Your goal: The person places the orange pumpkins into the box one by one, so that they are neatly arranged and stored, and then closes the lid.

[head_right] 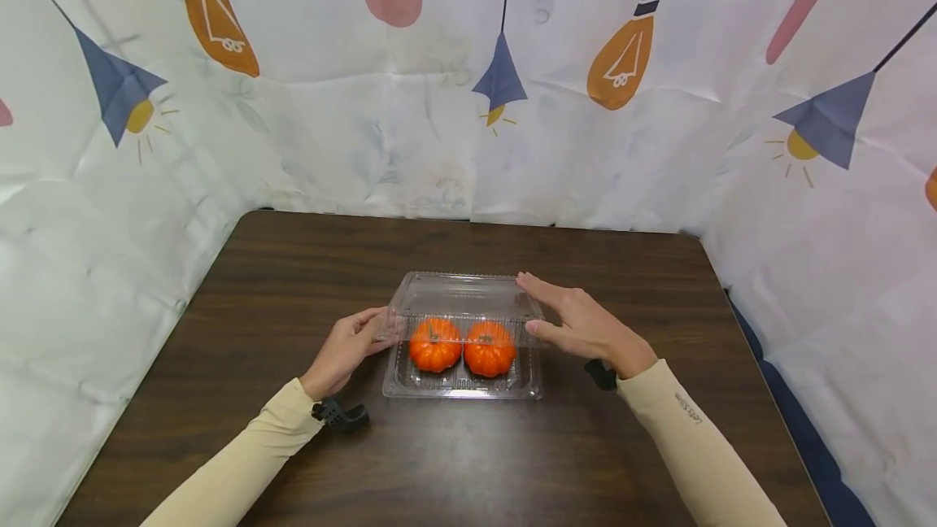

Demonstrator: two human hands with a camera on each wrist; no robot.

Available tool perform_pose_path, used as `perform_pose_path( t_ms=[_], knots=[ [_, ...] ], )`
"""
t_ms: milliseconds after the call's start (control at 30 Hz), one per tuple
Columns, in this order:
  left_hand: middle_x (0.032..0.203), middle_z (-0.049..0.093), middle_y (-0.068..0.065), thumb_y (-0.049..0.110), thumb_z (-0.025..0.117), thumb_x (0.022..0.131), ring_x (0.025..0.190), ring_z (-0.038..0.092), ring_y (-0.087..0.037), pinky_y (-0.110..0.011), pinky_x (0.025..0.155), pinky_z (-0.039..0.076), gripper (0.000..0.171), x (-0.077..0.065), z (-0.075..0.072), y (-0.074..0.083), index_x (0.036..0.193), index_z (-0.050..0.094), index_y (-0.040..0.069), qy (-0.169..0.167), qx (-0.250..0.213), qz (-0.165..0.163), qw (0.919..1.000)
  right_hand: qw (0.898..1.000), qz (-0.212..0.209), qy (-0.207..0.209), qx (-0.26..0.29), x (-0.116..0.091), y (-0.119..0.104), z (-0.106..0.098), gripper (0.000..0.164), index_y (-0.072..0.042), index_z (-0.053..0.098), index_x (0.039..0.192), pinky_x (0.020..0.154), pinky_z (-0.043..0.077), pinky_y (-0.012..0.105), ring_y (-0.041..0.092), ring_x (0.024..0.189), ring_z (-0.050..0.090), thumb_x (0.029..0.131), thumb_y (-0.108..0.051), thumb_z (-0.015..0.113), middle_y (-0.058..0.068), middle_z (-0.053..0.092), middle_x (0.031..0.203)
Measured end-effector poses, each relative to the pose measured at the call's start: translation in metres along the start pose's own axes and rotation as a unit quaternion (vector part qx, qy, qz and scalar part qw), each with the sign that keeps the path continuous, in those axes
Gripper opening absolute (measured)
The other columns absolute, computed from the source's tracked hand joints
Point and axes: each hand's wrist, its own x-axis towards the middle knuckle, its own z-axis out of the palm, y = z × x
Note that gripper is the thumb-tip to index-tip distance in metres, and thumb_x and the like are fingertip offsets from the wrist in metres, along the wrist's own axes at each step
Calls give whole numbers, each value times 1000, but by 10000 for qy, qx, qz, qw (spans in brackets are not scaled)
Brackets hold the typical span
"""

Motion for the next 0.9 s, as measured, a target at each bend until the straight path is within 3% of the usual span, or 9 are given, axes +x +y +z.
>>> perform_pose_path(
  t_ms=[500, 900],
  knots=[
    [134, 68, -20, 38, 51, 109, 109, 73, -22, -34, 95, 64, 48, -17, -3, -3, 140, 61, 2, -259, 100, -209, 9994, 9987, -156, 65, -487, -12, 1, 17, 83, -13, 26, 165, 112, 46, 69, 45, 147, 46, 101, -57, 56, 18, 31, 170],
    [116, 70, -19, 30, 51, 110, 95, 72, -16, -26, 85, 66, 45, -29, -6, -5, 139, 59, -3, -499, -127, -271, 9983, 9962, -236, 233, -802, -20, 1, 35, 91, -11, 28, 164, 113, 48, 66, 40, 150, 42, 93, -51, 69, 11, 27, 173]
  ],
)
